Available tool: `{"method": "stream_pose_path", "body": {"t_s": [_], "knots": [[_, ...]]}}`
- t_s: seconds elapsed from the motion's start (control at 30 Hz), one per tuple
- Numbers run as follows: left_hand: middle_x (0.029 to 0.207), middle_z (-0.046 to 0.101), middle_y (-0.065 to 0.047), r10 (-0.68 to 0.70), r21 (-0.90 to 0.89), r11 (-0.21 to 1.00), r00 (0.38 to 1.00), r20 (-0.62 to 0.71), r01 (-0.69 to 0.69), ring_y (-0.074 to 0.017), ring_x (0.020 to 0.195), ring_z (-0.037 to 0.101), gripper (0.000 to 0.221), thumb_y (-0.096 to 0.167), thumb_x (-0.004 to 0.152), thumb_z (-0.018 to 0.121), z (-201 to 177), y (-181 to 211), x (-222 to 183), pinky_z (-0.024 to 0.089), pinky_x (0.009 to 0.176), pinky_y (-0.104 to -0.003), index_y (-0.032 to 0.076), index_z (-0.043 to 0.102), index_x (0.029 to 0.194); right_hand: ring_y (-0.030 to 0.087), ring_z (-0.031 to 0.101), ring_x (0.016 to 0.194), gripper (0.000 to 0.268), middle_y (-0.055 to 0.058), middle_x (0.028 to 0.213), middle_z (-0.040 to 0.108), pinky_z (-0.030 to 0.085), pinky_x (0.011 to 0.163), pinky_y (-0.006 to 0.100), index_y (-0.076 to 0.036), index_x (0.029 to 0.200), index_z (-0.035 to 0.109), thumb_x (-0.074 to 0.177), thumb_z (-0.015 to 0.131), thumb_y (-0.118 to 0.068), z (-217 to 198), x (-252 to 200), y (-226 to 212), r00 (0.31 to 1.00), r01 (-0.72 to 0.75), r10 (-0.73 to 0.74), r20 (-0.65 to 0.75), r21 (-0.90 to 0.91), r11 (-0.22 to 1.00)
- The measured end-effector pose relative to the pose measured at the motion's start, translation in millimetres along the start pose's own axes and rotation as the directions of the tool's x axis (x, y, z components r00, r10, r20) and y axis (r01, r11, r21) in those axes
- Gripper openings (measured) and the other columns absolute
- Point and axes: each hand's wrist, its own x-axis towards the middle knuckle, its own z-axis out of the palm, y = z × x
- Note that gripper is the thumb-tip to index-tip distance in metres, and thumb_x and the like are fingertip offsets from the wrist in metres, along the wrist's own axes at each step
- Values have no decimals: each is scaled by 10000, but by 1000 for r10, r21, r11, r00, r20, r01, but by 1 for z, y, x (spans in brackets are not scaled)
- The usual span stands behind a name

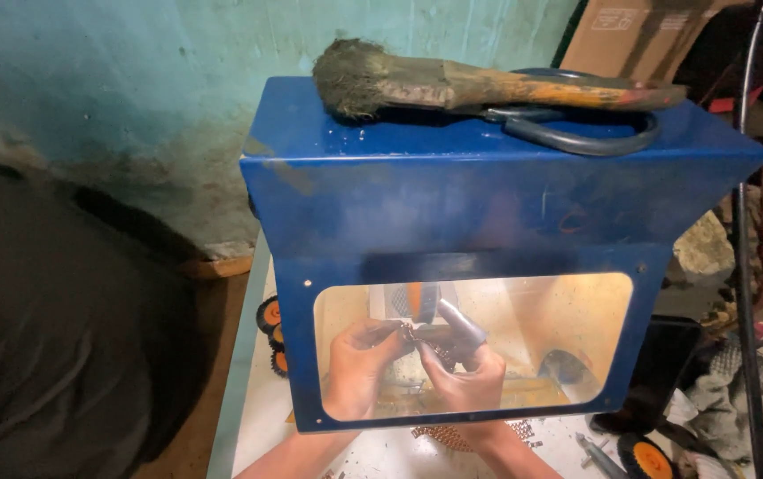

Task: Polishing a metal chain using a bench-mounted polishing machine with a protective hood.

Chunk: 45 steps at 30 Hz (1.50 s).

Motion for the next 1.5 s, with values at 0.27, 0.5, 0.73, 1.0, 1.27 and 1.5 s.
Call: {"method": "stream_pose_path", "body": {"t_s": [0.27, 0.5, 0.73, 1.0, 1.27, 1.5], "knots": [[973, 827, -163, 102, 34, 994, 989, 106, -106, -265, 912, 769, 303, 97, 734, 871, -9, -10, 6, 648, 858, -373, -17, 826, 1011, 8, 539, 591, 552, -22, 891, 836, 481, 536, 155, -103, 1341, 652, 811, 793, -38, -3, 1, 2, 997, 74, -73, 34, -40, 996], [925, 837, -101, 172, 179, 963, 972, 157, -200, -231, 897, 781, 174, 31, 762, 866, -9, -18, 12, 645, 890, -352, 48, 833, 931, 69, 729, 813, 582, 8, 956, 819, 577, 674, 207, -86, 1359, 643, 799, 795, -32, -8, 4, 18, 995, 95, -92, 34, -89, 992], [891, 828, -71, 145, 199, 965, 980, 133, -170, -209, 872, 748, 216, 131, 709, 922, -7, -22, 17, 612, 860, -355, 71, 828, 895, 74, 737, 818, 584, 23, 957, 823, 588, 665, 204, -100, 1358, 652, 796, 802, -42, -10, 7, 13, 1000, -21, 22, 14, -85, 996], [867, 795, -149, 2, 56, 998, 999, 38, -4, -277, 837, 754, 252, 108, 704, 905, 7, -11, 14, 638, 812, -411, -28, 799, 888, 38, 666, 677, 590, 3, 885, 826, 567, 641, 185, -104, 1340, 671, 776, 838, -62, -2, 4, 21, 1000, 16, -18, -15, -147, 989], [930, 820, -141, -10, 74, 997, 1000, 7, 9, -278, 922, 764, 344, 161, 641, 922, 6, -5, 14, 611, 896, -427, -11, 827, 923, 69, 770, 812, 604, 39, 914, 832, 586, 662, 185, -79, 1359, 642, 786, 830, -35, 1, 4, 24, 999, 37, -38, -1, -115, 993], [936, 828, -124, 140, 53, 988, 987, 81, -145, -256, 903, 764, 246, 74, 728, 888, -7, -20, 17, 639, 882, -394, 17, 817, 958, 33, 716, 707, 590, 36, 884, 834, 525, 574, 165, -82, 1345, 646, 788, 834, -39, 2, 3, 12, 999, 51, -52, -17, -45, 998]]}}
